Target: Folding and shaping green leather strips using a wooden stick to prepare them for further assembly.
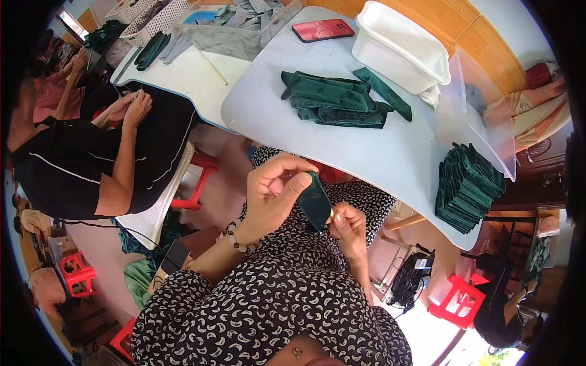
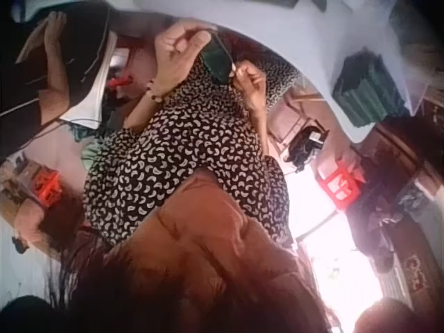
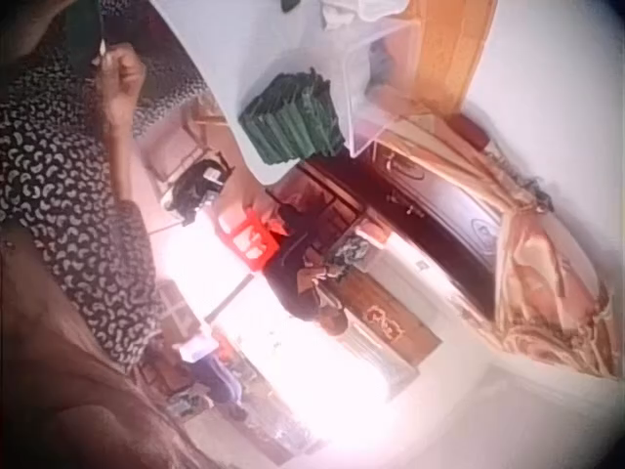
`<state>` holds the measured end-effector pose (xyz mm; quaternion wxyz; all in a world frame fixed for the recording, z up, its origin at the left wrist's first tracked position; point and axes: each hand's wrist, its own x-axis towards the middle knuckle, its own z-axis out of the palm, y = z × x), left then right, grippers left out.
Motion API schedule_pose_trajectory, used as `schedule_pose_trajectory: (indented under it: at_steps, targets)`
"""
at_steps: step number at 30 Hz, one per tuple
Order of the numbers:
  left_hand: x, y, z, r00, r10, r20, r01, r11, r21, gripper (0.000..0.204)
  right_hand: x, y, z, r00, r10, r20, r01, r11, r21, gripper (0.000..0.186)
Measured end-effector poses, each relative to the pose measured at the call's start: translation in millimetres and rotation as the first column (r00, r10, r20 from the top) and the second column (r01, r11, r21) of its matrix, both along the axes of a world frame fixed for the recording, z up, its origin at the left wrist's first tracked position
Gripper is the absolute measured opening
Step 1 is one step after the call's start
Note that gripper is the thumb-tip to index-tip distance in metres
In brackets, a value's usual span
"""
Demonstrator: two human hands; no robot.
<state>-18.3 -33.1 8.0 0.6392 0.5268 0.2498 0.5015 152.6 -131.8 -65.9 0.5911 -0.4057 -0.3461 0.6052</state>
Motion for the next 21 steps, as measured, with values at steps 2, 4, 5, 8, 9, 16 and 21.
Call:
schedule_pose_trajectory:
  at_steps: [2,4,5,8,9,16,21]
  targets:
    - [-2.0,1.7,-1.9,0.989,0.146,-0.007,-0.145,0.987,0.07,0.037,24.0,-5.1,-5.8,0.99,0.129,0.048,-0.126,0.99,-0.069,0.036]
    - [-2.6,3.0,2.3,0.982,0.189,-0.002,-0.187,0.974,0.125,0.044,39.0,-14.9,-12.1,0.977,0.075,0.2,-0.058,0.994,-0.092,0.032]
    - [-3.1,3.3,5.4,0.974,0.228,0.007,-0.226,0.958,0.177,0.05,48.3,-20.7,-20.4,0.951,0.046,0.306,-0.017,0.995,-0.096,0.03]
    - [-6.0,-1.3,11.1,0.975,0.211,-0.075,-0.189,0.955,0.229,0.055,71.8,-31.3,-29.8,0.958,-0.029,0.287,0.058,0.994,-0.095,0.027]
    - [-4.9,-2.9,11.8,0.975,0.209,-0.077,-0.186,0.955,0.231,0.055,69.6,-28.2,-24.6,0.96,-0.126,0.249,0.142,0.989,-0.048,0.025]
    - [6.7,-8.7,13.2,0.987,0.057,-0.153,-0.035,0.989,0.146,0.06,21.6,21.2,43.4,0.966,-0.255,0.037,0.238,0.937,0.254,0.032]
    - [13.2,-9.3,13.6,0.981,-0.019,-0.191,0.051,0.985,0.164,0.061,7.5,37.9,66.4,0.991,-0.091,0.097,0.064,0.965,0.254,0.024]
